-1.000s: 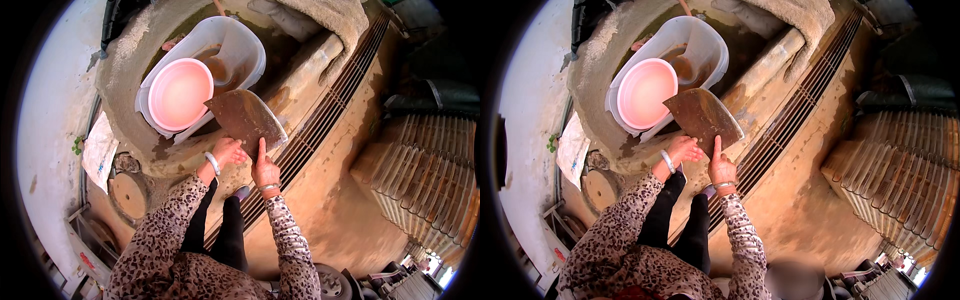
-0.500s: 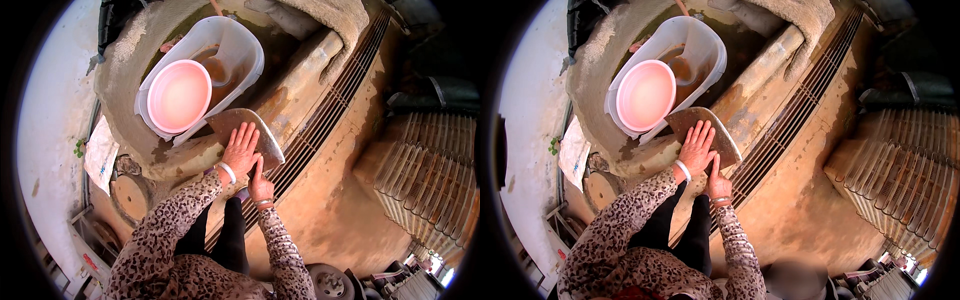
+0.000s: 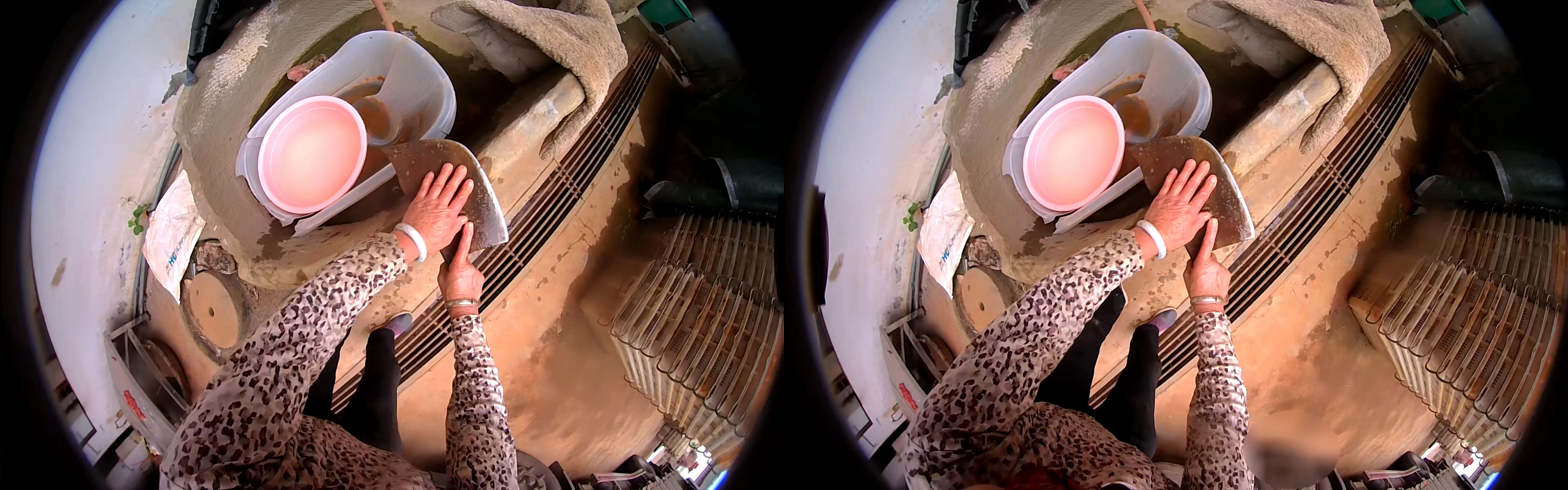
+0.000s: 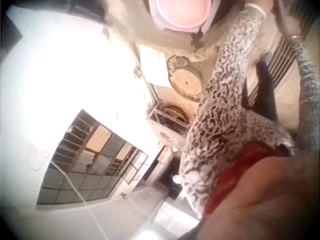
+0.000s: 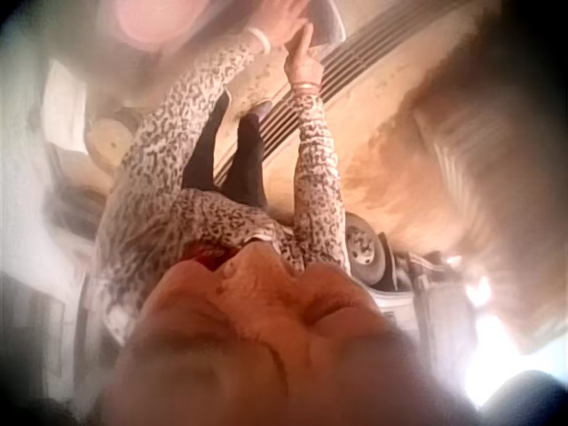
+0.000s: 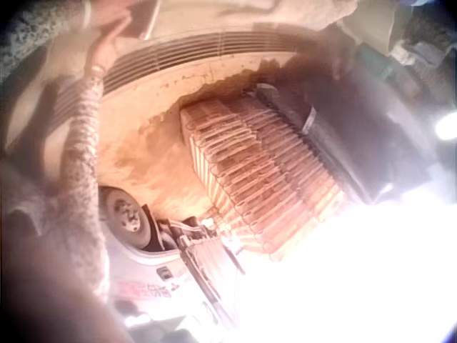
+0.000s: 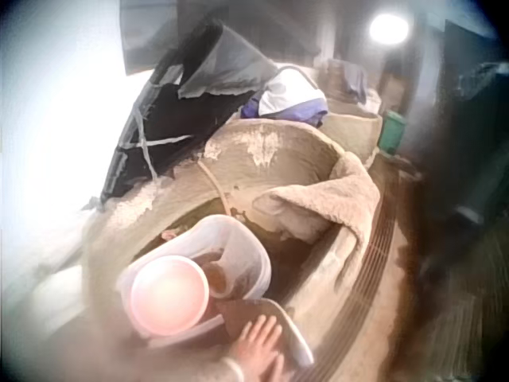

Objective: The person cleans a large metal cleaver by rubbing the blade with water from a pink bowl at an outdoor utility sink.

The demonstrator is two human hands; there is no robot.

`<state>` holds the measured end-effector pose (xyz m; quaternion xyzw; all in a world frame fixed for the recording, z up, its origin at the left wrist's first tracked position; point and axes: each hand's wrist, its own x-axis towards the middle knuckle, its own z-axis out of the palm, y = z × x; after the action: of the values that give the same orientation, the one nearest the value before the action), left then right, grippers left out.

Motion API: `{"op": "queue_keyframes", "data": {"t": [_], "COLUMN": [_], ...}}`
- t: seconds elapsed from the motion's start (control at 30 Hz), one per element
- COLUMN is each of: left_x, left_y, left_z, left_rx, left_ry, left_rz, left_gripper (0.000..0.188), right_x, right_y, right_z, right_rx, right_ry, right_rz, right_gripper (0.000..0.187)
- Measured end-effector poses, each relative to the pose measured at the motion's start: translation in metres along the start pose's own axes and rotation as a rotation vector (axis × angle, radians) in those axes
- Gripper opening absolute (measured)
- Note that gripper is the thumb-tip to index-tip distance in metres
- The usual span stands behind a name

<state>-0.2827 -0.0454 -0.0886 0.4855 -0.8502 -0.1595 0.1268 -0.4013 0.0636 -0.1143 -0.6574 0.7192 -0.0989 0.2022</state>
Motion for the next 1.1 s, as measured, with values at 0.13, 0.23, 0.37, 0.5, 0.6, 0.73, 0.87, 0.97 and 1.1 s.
{"op": "queue_keyframes", "data": {"t": [0.13, 0.23, 0.37, 0.5, 0.6, 0.73, 0.87, 0.97, 1.1], "left_x": [-0.069, -0.104, -0.046, -0.028, -0.075, -0.117, -0.122, -0.140, -0.173], "left_y": [0.008, 0.006, -0.040, -0.190, -0.319, -0.411, -0.435, -0.482, -0.537], "left_z": [0.015, 0.006, -0.012, -0.007, 0.047, 0.125, 0.190, 0.217, 0.236], "left_rx": [-0.087, -0.175, -0.537, -1.142, -1.177, -1.198, -0.996, -0.845, -0.999], "left_ry": [-0.152, -0.238, -0.030, 0.455, 0.496, 0.468, 0.428, 0.387, 0.377], "left_rz": [0.040, 0.036, 0.019, -0.538, -1.118, -1.475, -1.584, -1.623, -1.637], "left_gripper": [0.071, 0.071, 0.053, 0.033, 0.033, 0.038, 0.050, 0.051, 0.043], "right_x": [-0.075, -0.117, -0.048, -0.035, -0.050, -0.054, -0.060, -0.057, -0.044], "right_y": [0.006, 0.000, 0.004, 0.004, 0.005, 0.009, 0.013, 0.008, 0.002], "right_z": [0.027, 0.040, 0.018, 0.026, 0.032, 0.038, 0.033, 0.034, 0.044], "right_rx": [0.029, 0.039, -0.065, -0.093, -0.078, -0.095, -0.183, -0.186, -0.149], "right_ry": [-0.217, -0.232, -0.158, -0.142, -0.178, -0.129, -0.133, -0.111, -0.089], "right_rz": [0.109, 0.121, 0.059, 0.040, 0.019, -0.003, -0.005, -0.032, -0.103], "right_gripper": [0.108, 0.109, 0.106, 0.104, 0.105, 0.104, 0.100, 0.099, 0.098]}}
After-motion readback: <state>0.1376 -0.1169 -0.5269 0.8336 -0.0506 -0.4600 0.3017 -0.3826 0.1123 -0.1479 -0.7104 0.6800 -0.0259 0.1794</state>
